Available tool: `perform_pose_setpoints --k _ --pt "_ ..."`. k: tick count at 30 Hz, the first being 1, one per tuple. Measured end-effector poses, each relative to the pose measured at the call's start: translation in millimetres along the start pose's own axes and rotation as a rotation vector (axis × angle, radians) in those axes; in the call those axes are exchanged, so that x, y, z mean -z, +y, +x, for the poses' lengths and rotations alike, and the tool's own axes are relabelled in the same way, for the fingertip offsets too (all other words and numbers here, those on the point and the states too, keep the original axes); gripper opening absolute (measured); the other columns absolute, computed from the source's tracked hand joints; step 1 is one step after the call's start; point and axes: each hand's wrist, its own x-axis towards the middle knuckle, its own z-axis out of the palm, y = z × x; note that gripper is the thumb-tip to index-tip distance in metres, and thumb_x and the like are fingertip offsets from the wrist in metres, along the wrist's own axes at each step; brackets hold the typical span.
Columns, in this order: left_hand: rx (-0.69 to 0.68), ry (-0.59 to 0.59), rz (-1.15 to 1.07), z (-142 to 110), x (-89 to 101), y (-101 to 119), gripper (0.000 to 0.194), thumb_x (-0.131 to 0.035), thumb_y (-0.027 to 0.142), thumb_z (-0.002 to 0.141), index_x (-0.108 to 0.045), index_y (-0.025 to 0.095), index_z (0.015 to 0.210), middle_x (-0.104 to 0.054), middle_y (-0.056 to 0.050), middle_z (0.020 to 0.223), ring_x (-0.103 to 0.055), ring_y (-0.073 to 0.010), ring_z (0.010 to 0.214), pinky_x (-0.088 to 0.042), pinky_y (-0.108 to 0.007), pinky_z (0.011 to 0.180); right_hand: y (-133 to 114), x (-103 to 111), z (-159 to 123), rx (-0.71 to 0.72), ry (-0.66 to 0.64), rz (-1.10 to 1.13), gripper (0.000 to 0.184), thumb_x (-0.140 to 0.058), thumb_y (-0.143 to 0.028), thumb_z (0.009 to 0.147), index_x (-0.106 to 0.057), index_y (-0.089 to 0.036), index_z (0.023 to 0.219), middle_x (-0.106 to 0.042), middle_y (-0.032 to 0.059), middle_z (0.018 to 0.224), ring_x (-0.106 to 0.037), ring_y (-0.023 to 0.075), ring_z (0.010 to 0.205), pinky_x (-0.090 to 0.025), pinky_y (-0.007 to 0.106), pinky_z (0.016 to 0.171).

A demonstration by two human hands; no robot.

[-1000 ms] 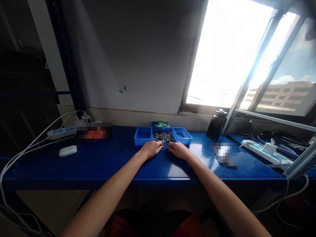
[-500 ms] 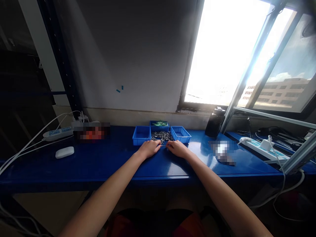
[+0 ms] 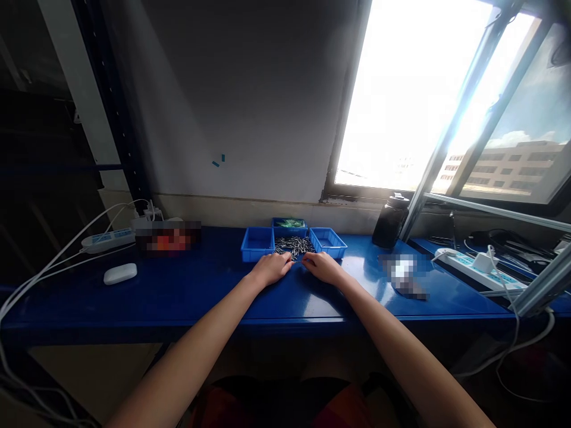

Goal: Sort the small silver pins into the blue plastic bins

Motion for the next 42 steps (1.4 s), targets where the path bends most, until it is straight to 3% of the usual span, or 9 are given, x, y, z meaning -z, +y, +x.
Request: perform_pose_setpoints --k 14,42 --pt "0.015 -0.013 -0.007 -0.8 4.2 1.5 0.029 -0.035 0.044 0.083 -0.048 0.021 0.093 -0.062 -0.006 0.080 -0.059 -0.0212 0.074 -0.040 -0.026 0.058 1.4 -0.3 -0.2 0.064 0.051 0.076 0.024 -0.041 -0.029 0.083 -0.058 -0.018 0.095 -0.057 0.0004 0.061 -0.049 0.0098 0.056 -0.031 0.019 0.055" --pt "0.021 0.009 -0.004 -2.4 6.9 2.9 0.025 -0.036 0.038 0.083 -0.049 0.021 0.095 -0.062 -0.006 0.079 -0.059 -0.0196 0.069 -0.038 -0.025 0.055 6.3 -2.7 1.4 0.068 0.045 0.037 0.022 -0.042 -0.029 0.083 -0.060 -0.019 0.092 -0.058 0.0010 0.063 -0.051 0.0105 0.057 -0.032 0.019 0.054"
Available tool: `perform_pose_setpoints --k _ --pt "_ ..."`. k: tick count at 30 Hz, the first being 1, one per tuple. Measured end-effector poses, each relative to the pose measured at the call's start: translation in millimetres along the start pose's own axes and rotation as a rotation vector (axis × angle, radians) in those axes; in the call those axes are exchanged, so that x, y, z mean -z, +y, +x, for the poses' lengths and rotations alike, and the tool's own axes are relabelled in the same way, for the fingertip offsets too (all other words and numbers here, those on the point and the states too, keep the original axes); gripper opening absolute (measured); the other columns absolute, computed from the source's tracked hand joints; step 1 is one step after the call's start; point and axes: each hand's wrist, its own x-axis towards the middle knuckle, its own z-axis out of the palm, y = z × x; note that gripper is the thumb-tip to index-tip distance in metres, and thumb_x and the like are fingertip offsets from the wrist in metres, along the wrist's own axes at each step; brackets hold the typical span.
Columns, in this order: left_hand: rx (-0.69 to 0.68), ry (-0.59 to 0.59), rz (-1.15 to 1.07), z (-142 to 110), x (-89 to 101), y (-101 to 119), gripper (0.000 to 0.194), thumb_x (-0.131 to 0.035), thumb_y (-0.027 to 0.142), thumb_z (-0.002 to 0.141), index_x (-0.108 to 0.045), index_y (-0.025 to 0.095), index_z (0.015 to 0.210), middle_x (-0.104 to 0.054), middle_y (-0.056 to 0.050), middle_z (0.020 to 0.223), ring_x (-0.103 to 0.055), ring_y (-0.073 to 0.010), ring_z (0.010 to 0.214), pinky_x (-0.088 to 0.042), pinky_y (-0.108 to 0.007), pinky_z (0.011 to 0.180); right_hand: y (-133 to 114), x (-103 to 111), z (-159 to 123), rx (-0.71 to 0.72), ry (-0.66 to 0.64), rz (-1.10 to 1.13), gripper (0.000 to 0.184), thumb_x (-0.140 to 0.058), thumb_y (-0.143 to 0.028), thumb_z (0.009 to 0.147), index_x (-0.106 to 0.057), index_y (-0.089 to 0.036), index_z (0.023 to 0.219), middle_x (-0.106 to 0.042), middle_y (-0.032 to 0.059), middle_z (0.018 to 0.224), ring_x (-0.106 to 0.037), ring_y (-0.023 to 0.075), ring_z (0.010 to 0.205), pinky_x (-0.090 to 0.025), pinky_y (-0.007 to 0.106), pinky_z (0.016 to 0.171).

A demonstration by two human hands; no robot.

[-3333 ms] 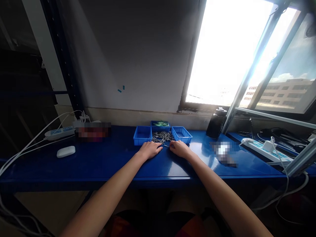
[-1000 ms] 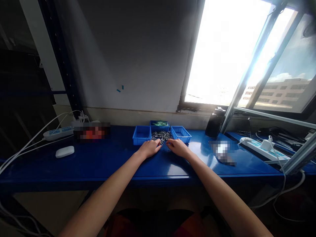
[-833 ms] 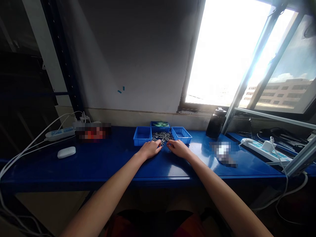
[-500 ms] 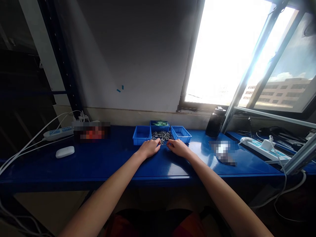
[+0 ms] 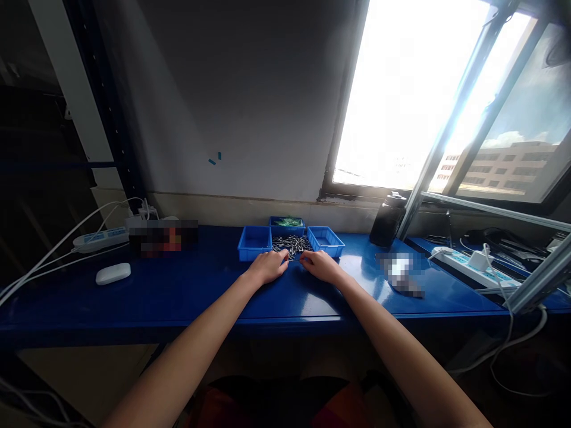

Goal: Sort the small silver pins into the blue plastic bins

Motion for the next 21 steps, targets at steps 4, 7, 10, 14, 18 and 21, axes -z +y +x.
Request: perform_pose_setpoints --k 4,7,10,14,18,21 --pt "0.009 -0.009 0.000 0.3 0.0 0.1 0.025 -0.036 0.038 0.083 -0.049 0.021 0.096 -0.062 -0.006 0.079 -0.059 -0.0194 0.070 -0.038 -0.025 0.056 -0.9 0.9 -0.1 -0.010 -0.010 -0.002 0.023 -0.042 -0.029 0.083 -0.060 -0.018 0.092 -0.058 0.0012 0.062 -0.051 0.0110 0.058 -0.033 0.019 0.056" --pt "-0.003 -0.009 0.003 0.9 -0.9 -0.7 0.025 -0.036 0.038 0.083 -0.049 0.021 0.095 -0.062 -0.006 0.080 -0.059 -0.0197 0.071 -0.038 -0.025 0.056 -0.6 0.6 0.2 -0.014 -0.003 -0.001 0.022 -0.042 -0.029 0.083 -0.060 -0.019 0.092 -0.059 0.0012 0.063 -0.052 0.0111 0.059 -0.033 0.019 0.056" --pt "-0.003 -0.009 0.006 0.9 -0.9 -0.8 0.024 -0.035 0.038 0.084 -0.049 0.022 0.096 -0.062 -0.006 0.080 -0.059 -0.0196 0.070 -0.039 -0.025 0.056 0.3 -0.6 0.6 -0.010 0.002 0.006 0.022 -0.042 -0.029 0.083 -0.059 -0.019 0.092 -0.060 0.0012 0.065 -0.052 0.0108 0.059 -0.033 0.019 0.055" --pt "0.005 -0.023 0.011 0.0 0.6 0.6 0.025 -0.034 0.037 0.084 -0.049 0.022 0.097 -0.062 -0.006 0.083 -0.059 -0.0199 0.073 -0.040 -0.026 0.058 1.3 -1.8 1.0 -0.006 -0.001 -0.009 0.021 -0.042 -0.028 0.083 -0.059 -0.019 0.091 -0.059 0.0009 0.064 -0.052 0.0107 0.058 -0.032 0.019 0.055" --pt "0.000 -0.013 -0.001 -0.3 0.7 0.5 0.026 -0.034 0.038 0.085 -0.049 0.021 0.098 -0.062 -0.007 0.083 -0.059 -0.0202 0.074 -0.040 -0.026 0.059 0.8 -0.9 1.2 -0.017 -0.007 -0.019 0.022 -0.042 -0.030 0.083 -0.059 -0.019 0.092 -0.060 0.0011 0.065 -0.052 0.0108 0.059 -0.033 0.019 0.056" --pt "-0.007 -0.002 -0.008 -0.1 -0.1 -0.4 0.027 -0.034 0.039 0.085 -0.050 0.022 0.097 -0.063 -0.007 0.082 -0.059 -0.0207 0.073 -0.040 -0.027 0.058 -0.8 0.4 1.2 -0.046 -0.016 -0.021 0.022 -0.042 -0.030 0.083 -0.060 -0.019 0.092 -0.061 0.0016 0.067 -0.054 0.0118 0.062 -0.034 0.020 0.058"
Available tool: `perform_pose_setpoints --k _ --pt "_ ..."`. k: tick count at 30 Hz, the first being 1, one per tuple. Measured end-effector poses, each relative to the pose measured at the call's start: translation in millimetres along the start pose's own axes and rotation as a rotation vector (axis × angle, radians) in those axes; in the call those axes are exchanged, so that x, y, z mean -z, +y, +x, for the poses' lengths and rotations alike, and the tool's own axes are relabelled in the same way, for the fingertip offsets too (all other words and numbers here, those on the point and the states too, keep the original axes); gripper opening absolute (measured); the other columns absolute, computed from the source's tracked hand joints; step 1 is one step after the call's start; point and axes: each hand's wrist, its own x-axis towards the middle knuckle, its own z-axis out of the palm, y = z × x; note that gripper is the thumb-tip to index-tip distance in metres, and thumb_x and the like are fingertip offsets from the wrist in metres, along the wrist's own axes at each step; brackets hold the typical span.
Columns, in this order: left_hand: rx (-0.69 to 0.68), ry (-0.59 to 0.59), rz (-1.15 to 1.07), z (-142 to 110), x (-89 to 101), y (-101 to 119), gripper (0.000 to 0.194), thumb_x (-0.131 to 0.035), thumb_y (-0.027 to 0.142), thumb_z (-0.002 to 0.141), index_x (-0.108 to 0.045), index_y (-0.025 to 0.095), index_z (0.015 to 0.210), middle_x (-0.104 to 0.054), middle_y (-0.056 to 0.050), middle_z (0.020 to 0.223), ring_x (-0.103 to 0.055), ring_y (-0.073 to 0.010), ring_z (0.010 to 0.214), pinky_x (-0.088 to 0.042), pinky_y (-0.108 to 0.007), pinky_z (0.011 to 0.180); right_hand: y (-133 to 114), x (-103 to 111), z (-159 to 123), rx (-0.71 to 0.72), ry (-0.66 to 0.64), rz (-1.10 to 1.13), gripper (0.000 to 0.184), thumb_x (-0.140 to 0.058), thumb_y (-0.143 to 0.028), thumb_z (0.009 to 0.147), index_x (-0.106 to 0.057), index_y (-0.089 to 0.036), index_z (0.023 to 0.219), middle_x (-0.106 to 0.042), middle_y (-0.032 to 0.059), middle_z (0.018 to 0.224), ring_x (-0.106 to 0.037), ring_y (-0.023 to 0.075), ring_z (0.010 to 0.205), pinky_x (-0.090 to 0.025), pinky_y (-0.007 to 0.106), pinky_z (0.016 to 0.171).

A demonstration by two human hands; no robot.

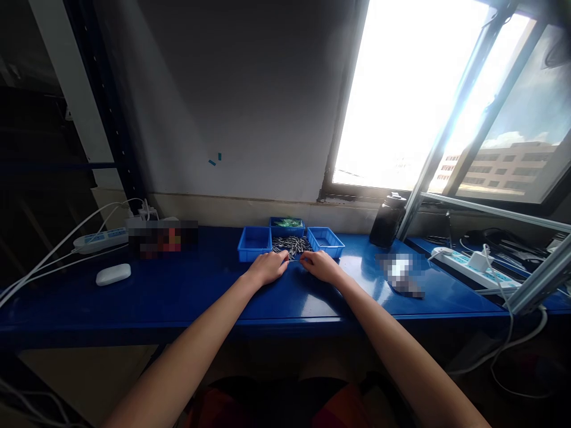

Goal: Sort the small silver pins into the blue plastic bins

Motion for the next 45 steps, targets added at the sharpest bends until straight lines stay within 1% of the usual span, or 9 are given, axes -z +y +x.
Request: perform_pose_setpoints --k 4,10,20,25,30,33,37,41,45 --pt "0.017 -0.004 0.000 0.0 0.1 -0.3 0.027 -0.034 0.039 0.085 -0.050 0.021 0.098 -0.063 -0.007 0.084 -0.059 -0.0207 0.074 -0.040 -0.026 0.060 -1.8 0.8 -0.7 -0.024 0.007 0.003 0.023 -0.043 -0.030 0.083 -0.060 -0.019 0.093 -0.061 0.0023 0.069 -0.054 0.0124 0.064 -0.034 0.020 0.059" --pt "-0.007 0.002 -0.006 0.2 0.2 -0.5 0.028 -0.032 0.039 0.086 -0.050 0.022 0.099 -0.063 -0.007 0.085 -0.059 -0.0204 0.075 -0.040 -0.026 0.060 -3.7 1.5 -1.4 -0.013 -0.012 -0.012 0.023 -0.043 -0.030 0.082 -0.061 -0.020 0.092 -0.060 0.0012 0.065 -0.052 0.0109 0.058 -0.032 0.020 0.055" --pt "0.007 0.003 -0.029 -0.4 0.3 0.4 0.032 -0.026 0.039 0.087 -0.051 0.021 0.098 -0.062 -0.007 0.089 -0.059 -0.0206 0.077 -0.040 -0.026 0.059 0.9 -2.1 0.2 0.009 -0.033 -0.011 0.024 -0.042 -0.030 0.084 -0.061 -0.019 0.093 -0.063 0.0030 0.072 -0.057 0.0132 0.066 -0.036 0.020 0.061" --pt "-0.019 0.014 -0.014 0.2 -1.3 -0.4 0.032 -0.024 0.040 0.088 -0.050 0.023 0.095 -0.063 -0.006 0.086 -0.059 -0.0211 0.077 -0.039 -0.026 0.058 -0.6 -1.6 -0.2 0.006 -0.009 -0.016 0.025 -0.040 -0.030 0.084 -0.061 -0.019 0.093 -0.064 0.0034 0.073 -0.057 0.0141 0.068 -0.036 0.020 0.061" --pt "0.020 -0.010 0.015 1.2 -2.5 0.0 0.036 -0.021 0.041 0.088 -0.051 0.021 0.093 -0.062 -0.007 0.084 -0.059 -0.0211 0.076 -0.040 -0.027 0.059 -0.5 -1.5 -1.2 -0.010 -0.013 -0.008 0.025 -0.040 -0.031 0.085 -0.061 -0.019 0.093 -0.064 0.0046 0.080 -0.058 0.0152 0.075 -0.037 0.020 0.065" --pt "0.023 -0.010 0.017 1.1 -3.1 0.4 0.036 -0.021 0.041 0.088 -0.050 0.020 0.093 -0.062 -0.007 0.083 -0.058 -0.0210 0.076 -0.040 -0.027 0.059 0.8 -2.2 -1.3 -0.013 -0.018 -0.009 0.026 -0.039 -0.031 0.086 -0.061 -0.020 0.093 -0.064 0.0045 0.079 -0.058 0.0151 0.073 -0.036 0.020 0.064" --pt "-0.013 0.019 0.000 -1.0 -0.3 2.4 0.037 -0.020 0.042 0.089 -0.050 0.020 0.090 -0.062 -0.006 0.081 -0.058 -0.0199 0.073 -0.039 -0.026 0.058 1.1 -3.7 -1.2 0.009 -0.022 -0.002 0.026 -0.039 -0.030 0.085 -0.061 -0.020 0.093 -0.064 0.0042 0.078 -0.057 0.0146 0.071 -0.036 0.020 0.064" --pt "-0.051 0.086 -0.056 -3.7 5.2 7.3 0.034 -0.022 0.039 0.089 -0.050 0.020 0.094 -0.060 -0.006 0.091 -0.057 -0.0187 0.081 -0.041 -0.026 0.063 -1.0 -4.1 -1.3 0.048 -0.042 0.020 0.024 -0.041 -0.028 0.084 -0.062 -0.021 0.093 -0.064 0.0028 0.077 -0.057 0.0129 0.068 -0.036 0.020 0.063" --pt "-0.146 0.120 -0.088 -4.9 5.7 9.7 0.030 -0.027 0.036 0.088 -0.050 0.021 0.099 -0.058 -0.004 0.096 -0.056 -0.0162 0.083 -0.042 -0.025 0.068 -2.8 -3.4 -1.5 0.058 -0.049 0.024 0.023 -0.042 -0.027 0.083 -0.062 -0.020 0.091 -0.064 0.0028 0.074 -0.056 0.0122 0.064 -0.036 0.019 0.060"
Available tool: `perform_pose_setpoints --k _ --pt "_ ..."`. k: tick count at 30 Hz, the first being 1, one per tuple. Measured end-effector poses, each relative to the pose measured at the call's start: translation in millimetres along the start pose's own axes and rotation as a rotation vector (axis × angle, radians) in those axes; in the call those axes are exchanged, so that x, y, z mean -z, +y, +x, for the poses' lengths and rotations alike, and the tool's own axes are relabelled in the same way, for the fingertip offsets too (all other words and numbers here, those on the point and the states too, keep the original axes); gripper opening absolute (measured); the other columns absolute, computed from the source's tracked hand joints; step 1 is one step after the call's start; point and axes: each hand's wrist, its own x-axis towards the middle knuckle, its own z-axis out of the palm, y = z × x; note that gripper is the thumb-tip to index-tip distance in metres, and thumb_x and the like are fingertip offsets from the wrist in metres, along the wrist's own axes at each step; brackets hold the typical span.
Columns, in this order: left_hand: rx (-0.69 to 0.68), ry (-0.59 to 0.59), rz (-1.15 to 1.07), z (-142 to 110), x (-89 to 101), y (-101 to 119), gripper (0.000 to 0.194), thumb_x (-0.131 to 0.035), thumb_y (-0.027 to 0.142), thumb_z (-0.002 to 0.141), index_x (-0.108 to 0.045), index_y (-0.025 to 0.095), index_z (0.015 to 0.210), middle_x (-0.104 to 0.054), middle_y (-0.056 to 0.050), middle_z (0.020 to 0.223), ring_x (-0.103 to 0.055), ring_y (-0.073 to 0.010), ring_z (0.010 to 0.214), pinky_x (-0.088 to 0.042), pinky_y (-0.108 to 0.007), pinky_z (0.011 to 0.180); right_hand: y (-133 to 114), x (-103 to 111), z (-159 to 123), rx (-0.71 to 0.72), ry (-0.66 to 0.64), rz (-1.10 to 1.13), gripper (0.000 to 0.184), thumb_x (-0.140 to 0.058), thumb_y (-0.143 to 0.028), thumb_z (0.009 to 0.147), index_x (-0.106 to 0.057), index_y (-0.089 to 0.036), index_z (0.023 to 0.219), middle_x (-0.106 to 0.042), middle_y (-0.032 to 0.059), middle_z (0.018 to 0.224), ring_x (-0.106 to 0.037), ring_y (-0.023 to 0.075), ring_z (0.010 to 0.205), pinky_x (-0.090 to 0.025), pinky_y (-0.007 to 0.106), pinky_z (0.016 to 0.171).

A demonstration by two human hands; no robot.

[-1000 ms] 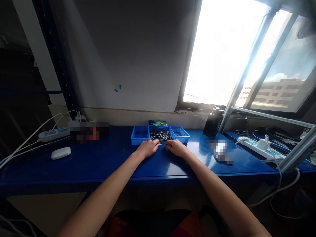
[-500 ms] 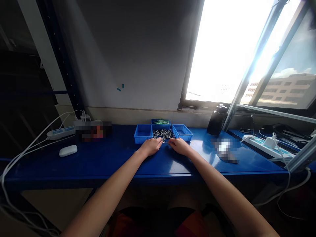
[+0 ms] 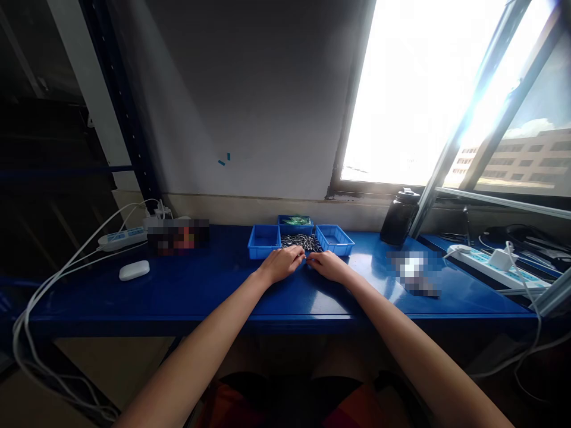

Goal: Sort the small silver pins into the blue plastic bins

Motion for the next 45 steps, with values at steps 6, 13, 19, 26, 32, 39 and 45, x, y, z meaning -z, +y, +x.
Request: perform_pose_setpoints --k 6,13,19,26,32,39,45 --pt "-0.115 0.042 0.009 -0.4 -3.6 -3.3 0.027 -0.030 0.034 0.088 -0.052 0.024 0.100 -0.058 -0.001 0.096 -0.056 -0.0143 0.080 -0.043 -0.023 0.066 1.2 -1.5 0.1 0.006 0.023 -0.021 0.023 -0.042 -0.029 0.083 -0.062 -0.019 0.091 -0.062 0.0027 0.071 -0.054 0.0121 0.062 -0.034 0.019 0.057" --pt "-0.080 0.066 0.021 2.3 -6.9 -8.3 0.030 -0.028 0.032 0.089 -0.052 0.023 0.104 -0.057 -0.002 0.101 -0.056 -0.0152 0.088 -0.043 -0.023 0.070 2.6 -1.3 0.8 -0.016 0.016 -0.039 0.025 -0.043 -0.035 0.083 -0.061 -0.019 0.087 -0.060 0.0022 0.066 -0.052 0.0117 0.058 -0.032 0.019 0.054" --pt "0.003 0.083 0.042 4.9 -12.5 -16.3 0.029 -0.029 0.035 0.088 -0.052 0.022 0.101 -0.060 -0.002 0.100 -0.056 -0.0176 0.088 -0.043 -0.025 0.067 3.9 -0.2 1.2 -0.048 0.062 -0.036 0.030 -0.039 -0.040 0.085 -0.061 -0.018 0.086 -0.060 0.0031 0.065 -0.054 0.0132 0.061 -0.033 0.020 0.057" --pt "0.085 0.007 0.067 5.1 -11.8 -16.5 0.028 -0.033 0.035 0.087 -0.054 0.021 0.097 -0.061 -0.004 0.097 -0.057 -0.0185 0.086 -0.042 -0.024 0.067 3.3 1.7 -0.2 0.008 0.133 0.020 0.029 -0.037 -0.038 0.086 -0.058 -0.018 0.085 -0.061 0.0029 0.067 -0.054 0.0124 0.061 -0.034 0.020 0.057" --pt "0.110 -0.048 0.114 5.5 -13.0 -16.0 0.026 -0.036 0.036 0.085 -0.055 0.024 0.097 -0.063 -0.004 0.093 -0.059 -0.0210 0.083 -0.043 -0.027 0.065 -1.0 2.9 -0.8 0.030 0.165 0.033 0.028 -0.037 -0.037 0.086 -0.058 -0.019 0.088 -0.062 0.0033 0.069 -0.055 0.0127 0.062 -0.034 0.020 0.057" --pt "0.108 -0.098 0.081 4.2 -11.6 -14.6 0.025 -0.038 0.037 0.083 -0.055 0.023 0.096 -0.064 -0.004 0.089 -0.059 -0.0197 0.079 -0.042 -0.025 0.065 -6.7 2.1 -1.1 0.062 0.187 0.019 0.025 -0.037 -0.034 0.086 -0.057 -0.019 0.092 -0.063 0.0036 0.072 -0.056 0.0123 0.063 -0.033 0.019 0.057" --pt "0.093 -0.095 0.063 3.9 -11.8 -14.6 0.025 -0.039 0.039 0.082 -0.054 0.021 0.092 -0.063 -0.005 0.082 -0.059 -0.0193 0.073 -0.040 -0.025 0.061 -5.9 3.4 -1.6 0.058 0.203 0.005 0.024 -0.036 -0.032 0.087 -0.056 -0.019 0.093 -0.061 0.0020 0.069 -0.053 0.0109 0.057 -0.032 0.019 0.054"
